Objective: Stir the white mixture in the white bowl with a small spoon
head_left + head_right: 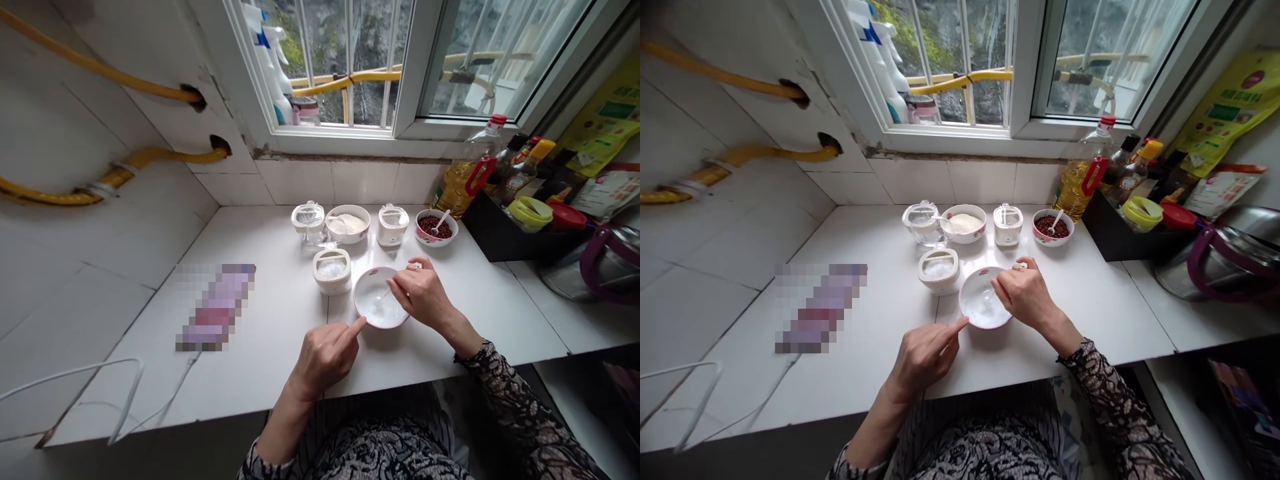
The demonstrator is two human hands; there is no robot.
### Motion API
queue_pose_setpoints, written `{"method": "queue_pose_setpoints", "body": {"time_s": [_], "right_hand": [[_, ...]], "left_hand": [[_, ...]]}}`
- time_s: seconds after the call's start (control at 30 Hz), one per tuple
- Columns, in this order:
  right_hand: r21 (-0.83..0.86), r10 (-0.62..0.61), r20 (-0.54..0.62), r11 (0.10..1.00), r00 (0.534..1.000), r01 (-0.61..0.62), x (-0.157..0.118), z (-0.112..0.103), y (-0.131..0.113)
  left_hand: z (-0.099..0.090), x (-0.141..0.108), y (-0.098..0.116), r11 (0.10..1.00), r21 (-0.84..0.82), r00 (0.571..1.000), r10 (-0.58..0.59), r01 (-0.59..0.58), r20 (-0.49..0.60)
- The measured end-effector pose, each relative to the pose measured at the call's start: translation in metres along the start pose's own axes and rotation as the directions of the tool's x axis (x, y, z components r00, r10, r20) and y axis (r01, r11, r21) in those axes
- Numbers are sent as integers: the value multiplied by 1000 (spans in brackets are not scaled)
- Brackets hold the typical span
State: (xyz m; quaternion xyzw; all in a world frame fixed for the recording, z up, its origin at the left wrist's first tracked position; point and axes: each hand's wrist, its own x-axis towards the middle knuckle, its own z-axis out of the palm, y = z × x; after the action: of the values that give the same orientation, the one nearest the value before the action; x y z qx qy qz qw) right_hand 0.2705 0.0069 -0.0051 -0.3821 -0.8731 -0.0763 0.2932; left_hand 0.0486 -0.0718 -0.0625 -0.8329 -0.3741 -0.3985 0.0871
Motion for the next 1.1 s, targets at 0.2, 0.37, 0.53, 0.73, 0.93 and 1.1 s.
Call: {"method": "queue_pose_setpoints", "body": {"time_s": [0.2, 0.37, 0.53, 0.73, 0.93, 1.1], "right_hand": [[11, 60, -2, 998, 998, -60, 1, 1, 3], [134, 54, 89, 989, 995, -66, 1, 10, -1], [185, 124, 43, 974, 991, -130, 1, 10, 2], [258, 168, 21, 951, 986, -168, 2, 10, 8], [413, 290, 48, 866, 956, -283, 2, 10, 7], [510, 460, 155, 720, 874, -470, 8, 5, 10]], "left_hand": [[-1, 0, 0, 999, -48, 1000, 4, -4, 5], [-1, -2, 0, 997, -71, 999, -7, 9, 35], [-1, -3, 0, 994, -107, 999, -21, 25, 36], [0, -3, 0, 991, -128, 999, -24, 29, 38], [1, 0, 1, 992, -121, 999, -33, 36, 29], [2, 2, 1, 995, -90, 999, -39, 40, 20]]}}
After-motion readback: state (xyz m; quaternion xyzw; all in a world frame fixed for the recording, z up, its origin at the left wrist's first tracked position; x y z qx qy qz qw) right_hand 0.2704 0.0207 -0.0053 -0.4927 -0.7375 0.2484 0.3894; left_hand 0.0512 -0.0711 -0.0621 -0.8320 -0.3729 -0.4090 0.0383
